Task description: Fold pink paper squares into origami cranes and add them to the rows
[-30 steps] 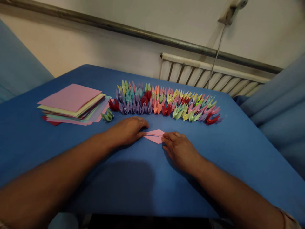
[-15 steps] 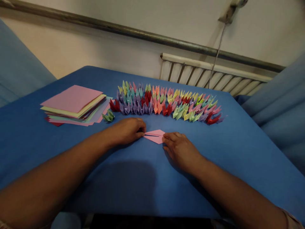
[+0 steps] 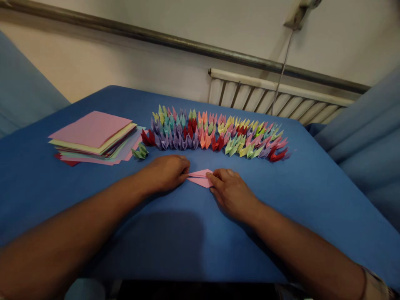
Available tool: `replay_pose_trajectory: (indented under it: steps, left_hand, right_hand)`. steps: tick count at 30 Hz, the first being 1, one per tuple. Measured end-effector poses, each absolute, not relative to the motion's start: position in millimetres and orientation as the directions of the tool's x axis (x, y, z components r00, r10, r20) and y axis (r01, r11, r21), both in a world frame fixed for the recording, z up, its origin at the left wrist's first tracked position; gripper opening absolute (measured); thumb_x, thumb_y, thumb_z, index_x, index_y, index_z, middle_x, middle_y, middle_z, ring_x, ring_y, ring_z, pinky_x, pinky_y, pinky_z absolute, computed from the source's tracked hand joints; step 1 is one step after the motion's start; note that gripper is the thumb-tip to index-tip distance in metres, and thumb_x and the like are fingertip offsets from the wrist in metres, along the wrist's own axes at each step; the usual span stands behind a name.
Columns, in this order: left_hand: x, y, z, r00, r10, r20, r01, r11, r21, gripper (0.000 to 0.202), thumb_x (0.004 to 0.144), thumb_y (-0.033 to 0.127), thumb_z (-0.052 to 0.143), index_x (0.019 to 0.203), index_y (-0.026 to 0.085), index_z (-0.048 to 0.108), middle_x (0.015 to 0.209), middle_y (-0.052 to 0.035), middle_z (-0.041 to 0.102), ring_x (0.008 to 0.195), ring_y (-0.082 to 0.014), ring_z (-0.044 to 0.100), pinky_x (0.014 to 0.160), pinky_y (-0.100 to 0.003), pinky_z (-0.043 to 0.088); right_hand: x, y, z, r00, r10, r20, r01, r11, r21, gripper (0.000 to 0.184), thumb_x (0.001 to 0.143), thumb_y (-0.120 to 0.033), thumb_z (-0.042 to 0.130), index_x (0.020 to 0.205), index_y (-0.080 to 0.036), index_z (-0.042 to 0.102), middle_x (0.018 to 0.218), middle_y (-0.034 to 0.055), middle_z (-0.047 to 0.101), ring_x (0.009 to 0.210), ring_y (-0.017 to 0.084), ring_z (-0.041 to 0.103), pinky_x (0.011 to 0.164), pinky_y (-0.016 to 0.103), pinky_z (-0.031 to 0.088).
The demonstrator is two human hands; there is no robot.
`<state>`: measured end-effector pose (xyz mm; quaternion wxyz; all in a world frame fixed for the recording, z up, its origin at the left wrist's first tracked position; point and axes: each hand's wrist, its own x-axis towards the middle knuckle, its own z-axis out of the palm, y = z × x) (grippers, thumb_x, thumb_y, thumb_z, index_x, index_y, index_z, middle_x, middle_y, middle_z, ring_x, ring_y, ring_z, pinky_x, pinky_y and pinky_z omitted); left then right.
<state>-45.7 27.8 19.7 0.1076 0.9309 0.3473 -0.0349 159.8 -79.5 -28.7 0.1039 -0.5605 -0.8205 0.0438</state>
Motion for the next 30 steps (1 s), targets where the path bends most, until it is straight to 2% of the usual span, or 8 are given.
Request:
replay_pose_trajectory:
  steps: [3,7,10,15,18,22,25,30]
  left_hand:
    - [-45,27,20,0.733,0.662,-0.156,0.68,-0.712,0.174,0.013,0.081,0.026,0.053,0.075,0.019,0.061,0.08,-0.0044,0.065,0.071,-0.0189,0.059,0.062,-0.028,0.038]
    - [-47,30,19,0.688,0.702,-0.183,0.723,-0.642,0.255,0.013,0.08,0.028,0.054,0.078,0.02,0.064,0.078,-0.003,0.066,0.069,-0.0182,0.058,0.059,-0.027,0.037]
    - [-47,34,20,0.669,0.72,-0.185,0.724,-0.573,0.385,0.015,0.08,0.031,0.055,0.078,0.019,0.064,0.073,-0.0006,0.065,0.066,-0.0163,0.058,0.058,-0.026,0.038]
    - [-43,34,19,0.628,0.766,-0.133,0.616,-0.387,0.686,0.019,0.078,0.037,0.06,0.075,0.018,0.06,0.067,0.0012,0.063,0.062,-0.0141,0.057,0.059,-0.025,0.042]
    - [-39,30,14,0.618,0.781,-0.091,0.515,-0.315,0.798,0.023,0.075,0.04,0.066,0.077,0.018,0.06,0.067,0.0006,0.062,0.062,-0.0139,0.056,0.058,-0.025,0.043]
    - [-35,25,7,0.628,0.777,-0.046,0.445,-0.31,0.84,0.023,0.076,0.04,0.066,0.078,0.017,0.061,0.069,0.0002,0.062,0.063,-0.0138,0.056,0.059,-0.025,0.044]
    - [-32,23,5,0.635,0.772,-0.029,0.399,-0.295,0.868,0.021,0.075,0.038,0.067,0.077,0.017,0.062,0.068,0.0009,0.061,0.063,-0.0133,0.055,0.059,-0.025,0.043]
    - [-29,19,1,0.621,0.784,0.007,0.335,-0.274,0.902,0.021,0.076,0.036,0.068,0.078,0.016,0.063,0.067,0.001,0.06,0.062,-0.0119,0.053,0.058,-0.024,0.042]
  right_hand:
    - [160,-79,-30,-0.349,0.93,0.116,0.912,0.366,-0.187,0.041,0.098,-0.026,0.045,0.137,-0.017,0.052,0.122,0.0125,0.059,0.101,0.026,0.051,0.09,0.041,0.044]
    - [161,-80,-29,-0.356,0.927,0.119,0.905,0.374,-0.203,0.04,0.098,-0.026,0.045,0.137,-0.018,0.052,0.123,0.012,0.059,0.103,0.026,0.051,0.091,0.041,0.043]
    - [162,-78,-29,-0.332,0.933,0.14,0.9,0.357,-0.251,0.04,0.098,-0.028,0.046,0.136,-0.017,0.053,0.121,0.0123,0.06,0.103,0.025,0.052,0.092,0.041,0.044]
    - [165,-71,-34,-0.263,0.935,0.24,0.842,0.343,-0.416,0.034,0.099,-0.03,0.044,0.125,-0.017,0.061,0.11,0.0115,0.063,0.101,0.023,0.056,0.091,0.04,0.047]
    - [167,-65,-42,-0.192,0.916,0.351,0.794,0.356,-0.493,0.033,0.098,-0.03,0.047,0.126,-0.018,0.06,0.119,0.0126,0.062,0.11,0.025,0.056,0.097,0.043,0.046]
    - [169,-57,-51,-0.18,0.913,0.366,0.747,0.369,-0.554,0.04,0.096,-0.031,0.049,0.135,-0.02,0.053,0.135,0.012,0.056,0.124,0.027,0.05,0.105,0.047,0.041]
    - [168,-52,-56,-0.191,0.914,0.358,0.694,0.384,-0.609,0.038,0.096,-0.03,0.049,0.133,-0.022,0.054,0.128,0.0099,0.062,0.117,0.024,0.055,0.102,0.044,0.044]
    - [168,-49,-58,-0.121,0.924,0.363,0.616,0.356,-0.702,0.03,0.094,-0.029,0.054,0.122,-0.022,0.062,0.107,0.0073,0.067,0.099,0.021,0.061,0.088,0.036,0.049]
